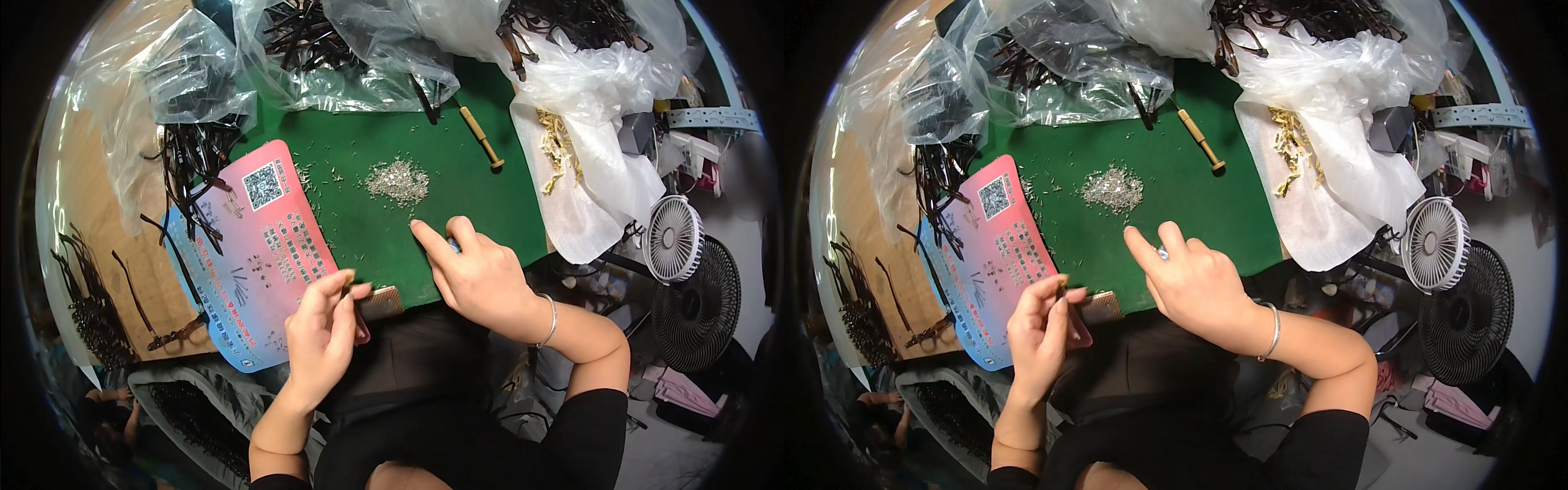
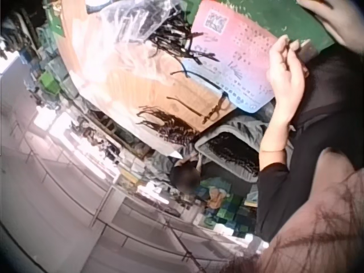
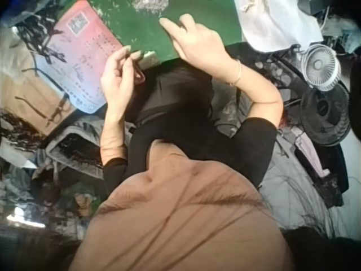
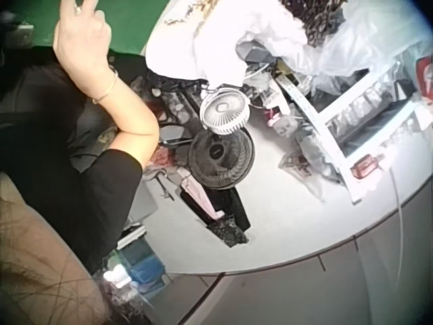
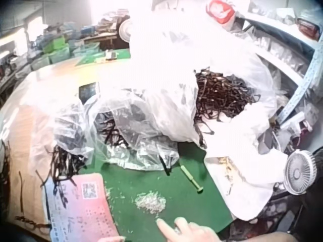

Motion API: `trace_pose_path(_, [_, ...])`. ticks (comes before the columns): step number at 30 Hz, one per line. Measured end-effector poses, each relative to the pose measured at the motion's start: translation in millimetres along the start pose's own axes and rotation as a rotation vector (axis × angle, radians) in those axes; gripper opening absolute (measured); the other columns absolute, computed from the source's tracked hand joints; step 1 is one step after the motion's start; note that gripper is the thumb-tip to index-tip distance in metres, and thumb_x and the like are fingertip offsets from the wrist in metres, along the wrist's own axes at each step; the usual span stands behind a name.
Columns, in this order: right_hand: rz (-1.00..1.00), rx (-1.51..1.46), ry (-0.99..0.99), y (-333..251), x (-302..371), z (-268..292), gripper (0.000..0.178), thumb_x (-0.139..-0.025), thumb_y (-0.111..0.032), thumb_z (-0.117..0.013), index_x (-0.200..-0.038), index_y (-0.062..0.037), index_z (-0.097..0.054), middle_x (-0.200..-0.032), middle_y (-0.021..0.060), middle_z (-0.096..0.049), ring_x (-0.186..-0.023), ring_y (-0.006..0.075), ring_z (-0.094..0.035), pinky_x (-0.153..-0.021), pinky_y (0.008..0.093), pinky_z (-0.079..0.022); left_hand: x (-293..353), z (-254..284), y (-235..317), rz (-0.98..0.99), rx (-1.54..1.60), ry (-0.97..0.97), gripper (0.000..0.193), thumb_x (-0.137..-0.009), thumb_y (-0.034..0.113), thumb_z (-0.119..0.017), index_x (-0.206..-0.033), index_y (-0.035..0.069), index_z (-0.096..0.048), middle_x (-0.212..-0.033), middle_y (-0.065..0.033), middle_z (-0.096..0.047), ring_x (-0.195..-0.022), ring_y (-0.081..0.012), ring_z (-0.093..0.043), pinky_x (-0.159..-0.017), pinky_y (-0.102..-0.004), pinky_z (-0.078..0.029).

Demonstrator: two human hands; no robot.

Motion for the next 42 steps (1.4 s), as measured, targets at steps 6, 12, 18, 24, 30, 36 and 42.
trace_pose_path(6, [0.04,-0.003,-0.05,-0.7,-6.9,1.0,0.044,-0.071,-0.008,-0.063,-0.114,-0.0094,-0.053,-0.085,0.0111,-0.048,-0.054,0.0205,-0.056,-0.045,0.0316,-0.048,-10.4,-2.4,-6.7,0.133,-0.046,-0.04,0.023,-0.09,0.0,-0.047,-0.111,-0.005,-0.052,-0.092,-0.0114,-0.068,-0.053,-0.0058,-0.056,-0.047,-0.0205,-0.048])
trace_pose_path(12, [0.034,-0.582,-0.261,-32.2,-1.6,-2.4,0.031,-0.084,-0.011,-0.055,-0.115,-0.0106,-0.051,-0.085,0.0153,-0.048,-0.054,0.0302,-0.057,-0.049,0.0371,-0.051,-5.3,-4.6,6.6,-0.146,-0.323,0.059,0.024,-0.087,-0.001,-0.054,-0.11,-0.002,-0.055,-0.087,-0.0119,-0.068,-0.063,-0.0107,-0.063,-0.056,-0.0244,-0.05])
trace_pose_path(18, [0.093,-0.559,-0.27,-46.1,-10.0,-5.1,0.025,-0.083,-0.009,-0.057,-0.107,-0.0032,-0.053,-0.078,0.0158,-0.048,-0.05,0.0286,-0.055,-0.048,0.0348,-0.051,2.4,-9.6,17.5,-0.413,-0.576,0.239,0.022,-0.081,-0.003,-0.058,-0.104,-0.002,-0.06,-0.078,-0.0147,-0.066,-0.065,-0.0219,-0.066,-0.058,-0.0286,-0.052])
trace_pose_path(24, [0.068,-0.621,-0.297,-45.2,-8.7,-11.6,0.025,-0.084,-0.01,-0.054,-0.107,0.0001,-0.052,-0.084,0.0205,-0.051,-0.061,0.0328,-0.058,-0.056,0.038,-0.052,6.2,-15.5,21.1,-0.502,-0.697,0.265,0.025,-0.08,-0.004,-0.057,-0.105,-0.003,-0.059,-0.076,-0.0141,-0.065,-0.062,-0.0241,-0.066,-0.055,-0.0308,-0.051])
trace_pose_path(30, [-0.089,-0.803,-0.548,-42.8,-13.2,-26.6,0.026,-0.089,-0.012,-0.044,-0.109,0.0041,-0.048,-0.094,0.0244,-0.055,-0.084,0.0384,-0.055,-0.073,0.0447,-0.05,2.9,-13.0,20.0,-0.489,-0.679,0.242,0.025,-0.081,-0.005,-0.055,-0.105,-0.003,-0.058,-0.079,-0.0149,-0.065,-0.065,-0.0244,-0.066,-0.057,-0.0308,-0.052])
trace_pose_path(36, [-0.047,-0.717,-0.532,-45.2,-15.1,-26.9,0.025,-0.089,-0.011,-0.043,-0.109,0.0039,-0.047,-0.087,0.0262,-0.055,-0.076,0.0397,-0.057,-0.069,0.0444,-0.051,0.2,-9.8,15.3,-0.391,-0.65,0.194,0.023,-0.083,-0.005,-0.055,-0.105,-0.003,-0.059,-0.088,-0.0164,-0.066,-0.072,-0.0245,-0.068,-0.063,-0.0299,-0.053])
trace_pose_path(42, [-0.043,-0.657,-0.508,-43.6,-13.0,-23.9,0.027,-0.09,-0.014,-0.045,-0.113,0.0008,-0.047,-0.091,0.0259,-0.052,-0.064,0.0409,-0.058,-0.061,0.044,-0.052,-1.9,-12.6,20.7,-0.427,-0.664,0.19,0.024,-0.082,-0.004,-0.055,-0.105,-0.002,-0.059,-0.084,-0.0165,-0.066,-0.07,-0.0251,-0.067,-0.062,-0.0307,-0.053])
Point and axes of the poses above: each hand's wrist, its own x-axis away from the middle knuckle, its own z-axis out of the back of the hand, y = z × x, the point moved 8 cm from there along -x, towards the middle knuckle
